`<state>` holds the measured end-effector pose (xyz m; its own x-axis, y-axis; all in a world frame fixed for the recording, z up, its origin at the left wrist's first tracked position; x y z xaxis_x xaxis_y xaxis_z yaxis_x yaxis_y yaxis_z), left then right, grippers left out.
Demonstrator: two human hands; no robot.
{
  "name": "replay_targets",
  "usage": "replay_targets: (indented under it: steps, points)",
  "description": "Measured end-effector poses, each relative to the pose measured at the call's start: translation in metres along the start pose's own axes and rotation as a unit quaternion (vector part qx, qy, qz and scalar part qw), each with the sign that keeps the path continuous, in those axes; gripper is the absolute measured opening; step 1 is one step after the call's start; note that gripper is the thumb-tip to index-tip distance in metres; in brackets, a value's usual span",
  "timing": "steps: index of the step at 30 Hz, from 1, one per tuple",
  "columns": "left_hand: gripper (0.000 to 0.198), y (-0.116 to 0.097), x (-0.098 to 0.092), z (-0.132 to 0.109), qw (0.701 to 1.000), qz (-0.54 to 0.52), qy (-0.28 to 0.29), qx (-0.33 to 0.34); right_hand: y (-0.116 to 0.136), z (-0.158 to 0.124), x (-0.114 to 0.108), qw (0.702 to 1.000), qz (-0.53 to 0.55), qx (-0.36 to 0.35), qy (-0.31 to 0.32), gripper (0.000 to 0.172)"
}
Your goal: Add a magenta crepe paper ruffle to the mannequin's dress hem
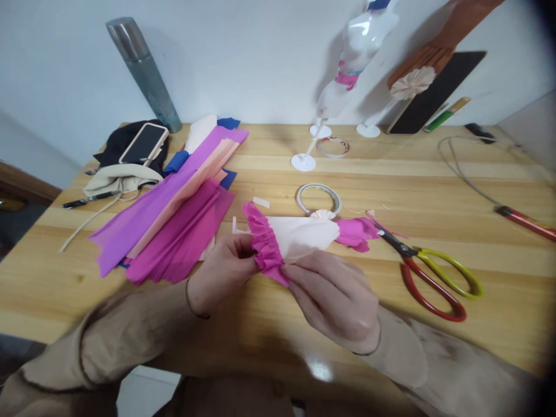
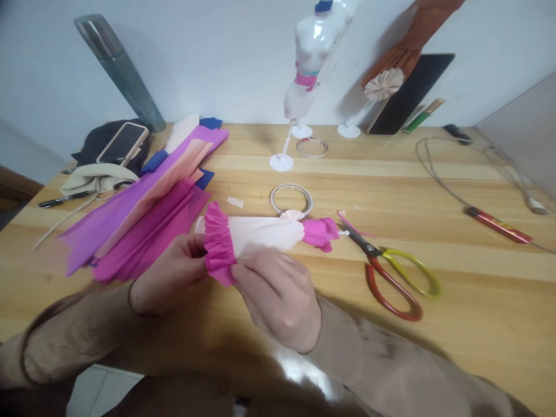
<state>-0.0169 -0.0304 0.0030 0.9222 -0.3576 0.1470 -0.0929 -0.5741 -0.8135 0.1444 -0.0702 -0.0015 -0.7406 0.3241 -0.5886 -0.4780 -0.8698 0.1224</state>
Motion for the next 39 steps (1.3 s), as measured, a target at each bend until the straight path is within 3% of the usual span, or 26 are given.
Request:
replay_targets:
  steps: [26, 39]
  points:
    - [0.04, -0.0036, 0.0005, -0.0049, 0.999, 0.023, 0.028, -0.012, -0.0017, -0.0033, 0.0031, 1.0, -0.005, 0.002, 0.003, 0.014]
    - [0.033, -0.0046, -0.0003, -0.0057, 0.999, 0.02, 0.042, -0.017, -0.0009, -0.0026, 0.0015, 1.0, -0.002, 0.003, 0.003, 0.013]
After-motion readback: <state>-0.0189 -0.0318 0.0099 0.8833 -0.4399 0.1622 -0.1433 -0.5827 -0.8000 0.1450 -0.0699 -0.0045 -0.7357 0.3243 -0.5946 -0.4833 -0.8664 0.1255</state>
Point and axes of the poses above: each hand's wrist, its own z-axis towards the middle knuckle, its own x-axis out of the palm, y = z × x, the point moved 2 cm from there along z, towards the middle knuckle, and after that the axes turned 14 degrees about -x, right-handed, at the moved point
